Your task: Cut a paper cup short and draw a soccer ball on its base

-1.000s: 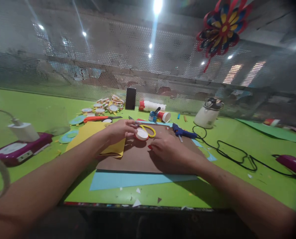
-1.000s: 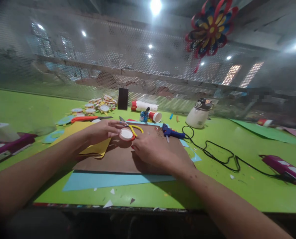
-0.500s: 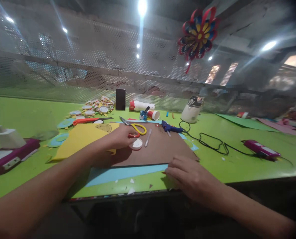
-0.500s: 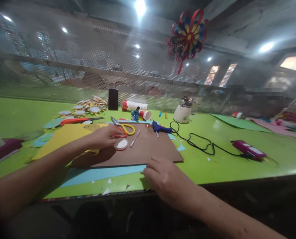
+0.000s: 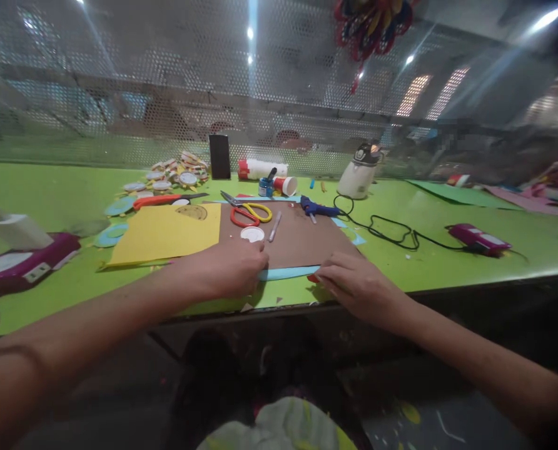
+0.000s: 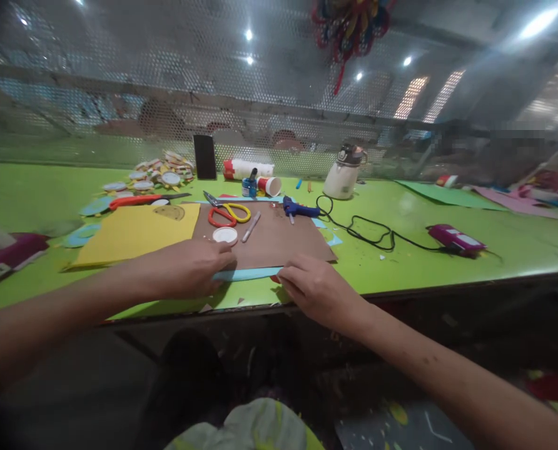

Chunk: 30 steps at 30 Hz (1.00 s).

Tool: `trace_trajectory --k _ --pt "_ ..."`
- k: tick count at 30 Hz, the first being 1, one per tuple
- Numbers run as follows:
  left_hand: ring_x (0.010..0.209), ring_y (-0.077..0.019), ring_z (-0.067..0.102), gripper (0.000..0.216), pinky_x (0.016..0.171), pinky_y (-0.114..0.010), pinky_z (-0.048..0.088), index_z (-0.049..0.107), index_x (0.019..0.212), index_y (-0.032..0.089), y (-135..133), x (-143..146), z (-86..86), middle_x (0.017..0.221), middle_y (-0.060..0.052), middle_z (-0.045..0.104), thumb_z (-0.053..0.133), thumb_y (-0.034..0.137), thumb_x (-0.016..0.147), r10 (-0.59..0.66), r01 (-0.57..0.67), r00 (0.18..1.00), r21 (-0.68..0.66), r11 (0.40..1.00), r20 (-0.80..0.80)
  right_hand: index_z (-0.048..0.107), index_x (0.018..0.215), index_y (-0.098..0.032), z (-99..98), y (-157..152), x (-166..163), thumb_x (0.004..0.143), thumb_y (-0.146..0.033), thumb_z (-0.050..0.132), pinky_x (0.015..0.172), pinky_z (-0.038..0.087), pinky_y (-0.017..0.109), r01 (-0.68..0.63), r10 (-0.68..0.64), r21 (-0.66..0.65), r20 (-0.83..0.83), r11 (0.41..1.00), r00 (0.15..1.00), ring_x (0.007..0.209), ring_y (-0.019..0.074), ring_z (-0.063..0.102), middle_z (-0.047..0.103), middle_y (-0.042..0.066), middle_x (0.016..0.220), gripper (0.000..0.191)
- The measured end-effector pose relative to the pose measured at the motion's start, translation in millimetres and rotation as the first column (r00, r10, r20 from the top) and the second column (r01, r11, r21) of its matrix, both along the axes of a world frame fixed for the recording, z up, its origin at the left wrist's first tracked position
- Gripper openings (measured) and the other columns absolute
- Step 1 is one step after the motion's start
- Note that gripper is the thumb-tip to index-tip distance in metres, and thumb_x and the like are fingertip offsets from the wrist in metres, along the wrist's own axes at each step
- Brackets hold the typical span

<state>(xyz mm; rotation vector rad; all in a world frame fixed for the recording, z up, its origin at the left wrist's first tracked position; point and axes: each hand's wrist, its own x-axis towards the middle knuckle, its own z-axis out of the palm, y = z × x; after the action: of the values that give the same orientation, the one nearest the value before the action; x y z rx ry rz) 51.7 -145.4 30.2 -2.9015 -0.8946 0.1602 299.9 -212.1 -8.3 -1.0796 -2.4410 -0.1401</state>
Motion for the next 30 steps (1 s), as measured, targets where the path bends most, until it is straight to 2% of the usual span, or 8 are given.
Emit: trace_trajectory --k 5,9,13,18,21,25,30 --pt "0.064 -0.0223 0.061 0.026 0.054 -0.031 0.037 0.069 0.092 0.012 8 5 -6.6 0.090 -0.015 0.068 0.049 0.007 0.075 -0.031 0.037 0.998 0.132 0.991 -0.050 0.065 0.084 -0.014 1.1 0 -5 0.099 -0.020 0.044 0.065 0.041 0.028 -0.008 0.007 0.039 0.036 0.999 0.999 0.071 0.0160 0.053 0.061 0.007 0.075 0.027" --pt "0.061 -0.0224 0.061 0.031 0.054 -0.032 0.035 0.068 0.094 0.013 18 2 -13.4 0.075 -0.012 0.066 0.045 0.005 0.074 -0.009 0.002 1.000 0.228 0.974 0.029 0.063 0.078 -0.014 -1.9 1 -15 0.098 -0.017 0.042 0.065 0.038 0.030 -0.023 0.010 0.111 0.122 0.994 0.992 0.071 0.0177 0.049 0.061 0.008 0.074 0.029" --pt "0.065 -0.0253 0.063 0.028 0.055 -0.033 0.036 0.066 0.093 0.014 20 -1 -14.5 0.077 -0.012 0.067 0.045 0.007 0.074 0.005 -0.031 0.996 0.305 0.952 0.085 0.062 0.074 -0.014 -6.2 3 -33 0.095 -0.012 0.044 0.064 0.033 0.032 -0.080 0.022 0.243 0.234 0.967 0.972 0.069 0.0188 0.044 0.057 0.007 0.070 0.028" --pt "0.069 -0.0263 0.064 0.030 0.053 -0.034 0.039 0.063 0.100 0.013 8 -7 -18.9 0.084 -0.013 0.068 0.043 0.006 0.078 0.015 -0.061 0.990 0.327 0.943 0.143 0.060 0.072 -0.015 -6.6 5 -50 0.095 -0.011 0.045 0.062 0.029 0.033 -0.125 0.043 0.291 0.272 0.949 0.961 0.066 0.0180 0.041 0.053 0.004 0.066 0.028" --pt "0.070 -0.0271 0.064 0.020 0.055 -0.035 0.043 0.062 0.094 0.014 -2 -12 -27.8 0.089 -0.014 0.068 0.049 0.013 0.078 -0.003 -0.043 0.990 0.322 0.946 0.139 0.060 0.073 -0.015 -6.6 6 -50 0.095 -0.012 0.045 0.062 0.030 0.033 -0.121 0.038 0.292 0.275 0.949 0.961 0.067 0.0185 0.042 0.055 0.005 0.069 0.026" --pt "0.075 -0.0287 0.064 0.018 0.059 -0.037 0.047 0.063 0.091 0.014 -5 -18 -36.5 0.090 -0.016 0.067 0.047 0.014 0.081 0.012 -0.059 0.989 0.312 0.948 0.149 0.061 0.073 -0.014 -9.7 6 -45 0.093 -0.010 0.047 0.061 0.030 0.033 -0.106 0.032 0.263 0.274 0.959 0.961 0.065 0.0181 0.042 0.055 0.005 0.068 0.024" --pt "0.076 -0.0258 0.066 0.026 0.058 -0.033 0.044 0.064 0.098 0.015 5 -18 -27.0 0.085 -0.012 0.069 0.044 0.011 0.082 0.104 -0.165 0.976 0.329 0.930 0.193 0.063 0.077 -0.014 -9.5 7 -45 0.095 -0.014 0.048 0.062 0.030 0.033 -0.129 0.047 0.264 0.296 0.956 0.954 0.068 0.0186 0.044 0.057 0.005 0.069 0.023"
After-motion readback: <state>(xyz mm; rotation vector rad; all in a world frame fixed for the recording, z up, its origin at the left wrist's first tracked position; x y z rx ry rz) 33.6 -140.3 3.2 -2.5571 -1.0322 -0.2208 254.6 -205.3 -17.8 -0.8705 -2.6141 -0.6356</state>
